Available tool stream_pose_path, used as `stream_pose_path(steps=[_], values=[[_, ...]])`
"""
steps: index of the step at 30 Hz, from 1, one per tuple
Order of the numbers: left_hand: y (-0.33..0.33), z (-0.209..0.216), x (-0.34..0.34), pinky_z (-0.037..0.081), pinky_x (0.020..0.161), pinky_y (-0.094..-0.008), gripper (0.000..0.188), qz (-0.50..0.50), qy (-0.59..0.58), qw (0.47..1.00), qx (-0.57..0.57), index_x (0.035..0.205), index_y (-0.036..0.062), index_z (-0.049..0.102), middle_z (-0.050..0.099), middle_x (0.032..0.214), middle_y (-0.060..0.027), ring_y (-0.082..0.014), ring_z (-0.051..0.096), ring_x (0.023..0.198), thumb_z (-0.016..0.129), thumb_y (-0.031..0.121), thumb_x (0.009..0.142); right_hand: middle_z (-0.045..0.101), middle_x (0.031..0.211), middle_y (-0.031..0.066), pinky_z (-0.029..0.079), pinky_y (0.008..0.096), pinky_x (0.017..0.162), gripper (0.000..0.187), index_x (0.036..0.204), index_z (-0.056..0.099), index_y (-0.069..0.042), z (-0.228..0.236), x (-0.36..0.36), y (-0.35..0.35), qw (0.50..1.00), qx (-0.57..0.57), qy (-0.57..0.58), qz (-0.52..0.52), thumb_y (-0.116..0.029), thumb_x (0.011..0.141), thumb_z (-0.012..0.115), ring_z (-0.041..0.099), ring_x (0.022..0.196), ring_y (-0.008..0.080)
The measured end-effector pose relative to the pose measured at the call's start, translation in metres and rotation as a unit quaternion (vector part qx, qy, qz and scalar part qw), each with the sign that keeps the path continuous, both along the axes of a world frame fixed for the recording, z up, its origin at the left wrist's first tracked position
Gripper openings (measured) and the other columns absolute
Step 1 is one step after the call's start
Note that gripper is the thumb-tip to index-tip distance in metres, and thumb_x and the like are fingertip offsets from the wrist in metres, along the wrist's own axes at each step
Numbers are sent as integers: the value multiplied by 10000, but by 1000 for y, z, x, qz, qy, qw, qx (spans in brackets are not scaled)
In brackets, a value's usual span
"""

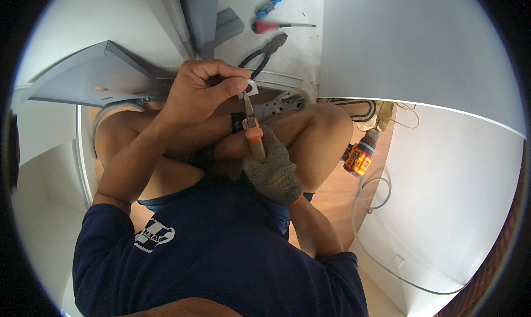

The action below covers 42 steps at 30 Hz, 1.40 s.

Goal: The recorder is installing or replacing an electrical meter in a cabinet, using a screwdriver and pliers to secure wires and components.

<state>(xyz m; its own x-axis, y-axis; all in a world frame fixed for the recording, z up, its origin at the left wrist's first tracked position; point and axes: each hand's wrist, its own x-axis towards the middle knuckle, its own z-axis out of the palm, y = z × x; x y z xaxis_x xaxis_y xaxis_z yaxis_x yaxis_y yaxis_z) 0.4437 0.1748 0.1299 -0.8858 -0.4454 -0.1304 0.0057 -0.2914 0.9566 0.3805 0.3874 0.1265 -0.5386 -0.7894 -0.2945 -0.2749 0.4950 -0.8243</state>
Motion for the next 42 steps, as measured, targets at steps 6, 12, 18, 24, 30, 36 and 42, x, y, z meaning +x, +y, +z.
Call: stream_pose_path(steps=[6, 12, 18, 24, 30, 36, 42], values=[[-5, 6, 5, 522, 667, -213, 159, 2, -38, 996, -82, 987, -16, 702, 687, 824, -34, -60, 610, 735, 693, 102, 882, 633, 947, 184, 495, 434, 813, 382, 1153, 518, -25, 19, 4, -11, 997, 73, -16, -24, -143, 803, 619, 640, 907, 348], [-10, -7, 0, 509, 651, -214, 176, 19, -53, 996, -65, 977, -22, 699, 683, 809, -31, -62, 602, 702, 689, 129, 887, 635, 964, 124, 495, 332, 806, 353, 1083, 604, -5, 21, -8, 5, 989, 135, 44, 32, -200, 809, 709, 619, 875, 199], [-9, -8, -2, 507, 638, -215, 186, 32, -56, 997, -39, 999, -18, 694, 669, 802, -22, -66, 596, 697, 687, 133, 891, 613, 908, 51, 479, 293, 799, 499, 1196, 620, -49, 28, -17, 8, 984, 99, -144, 33, -113, 702, 663, 574, 831, 154], [-19, -9, 1, 508, 631, -208, 167, -23, -32, 994, -105, 1005, -8, 692, 661, 814, -22, -59, 588, 694, 669, 122, 904, 609, 981, 10, 461, 290, 847, 611, 1273, 599, -86, 24, -26, 17, 986, 125, -102, 48, -96, 663, 617, 558, 864, 133], [-17, -4, 2, 537, 663, -210, 162, -31, -39, 999, 6, 1012, 1, 688, 661, 825, -19, -62, 603, 719, 664, 122, 907, 645, 1111, 66, 450, 311, 913, 620, 1279, 592, -93, 29, -32, 14, 984, 131, -39, 118, -91, 660, 623, 604, 969, 181], [-17, -4, 2, 542, 688, -212, 175, -37, -47, 998, 9, 1011, -8, 683, 665, 834, -19, -63, 613, 735, 672, 129, 902, 650, 1022, 209, 487, 456, 861, 530, 1223, 561, -75, 33, -32, 8, 985, 109, -39, 127, -192, 723, 695, 617, 988, 406], [-18, -4, 3, 540, 706, -215, 175, -51, -41, 998, -8, 1017, -8, 682, 675, 850, -27, -64, 618, 758, 670, 122, 901, 647, 1015, 214, 492, 453, 849, 509, 1224, 563, -83, 25, -35, 12, 988, 79, -66, 113, -207, 747, 688, 620, 985, 401]])
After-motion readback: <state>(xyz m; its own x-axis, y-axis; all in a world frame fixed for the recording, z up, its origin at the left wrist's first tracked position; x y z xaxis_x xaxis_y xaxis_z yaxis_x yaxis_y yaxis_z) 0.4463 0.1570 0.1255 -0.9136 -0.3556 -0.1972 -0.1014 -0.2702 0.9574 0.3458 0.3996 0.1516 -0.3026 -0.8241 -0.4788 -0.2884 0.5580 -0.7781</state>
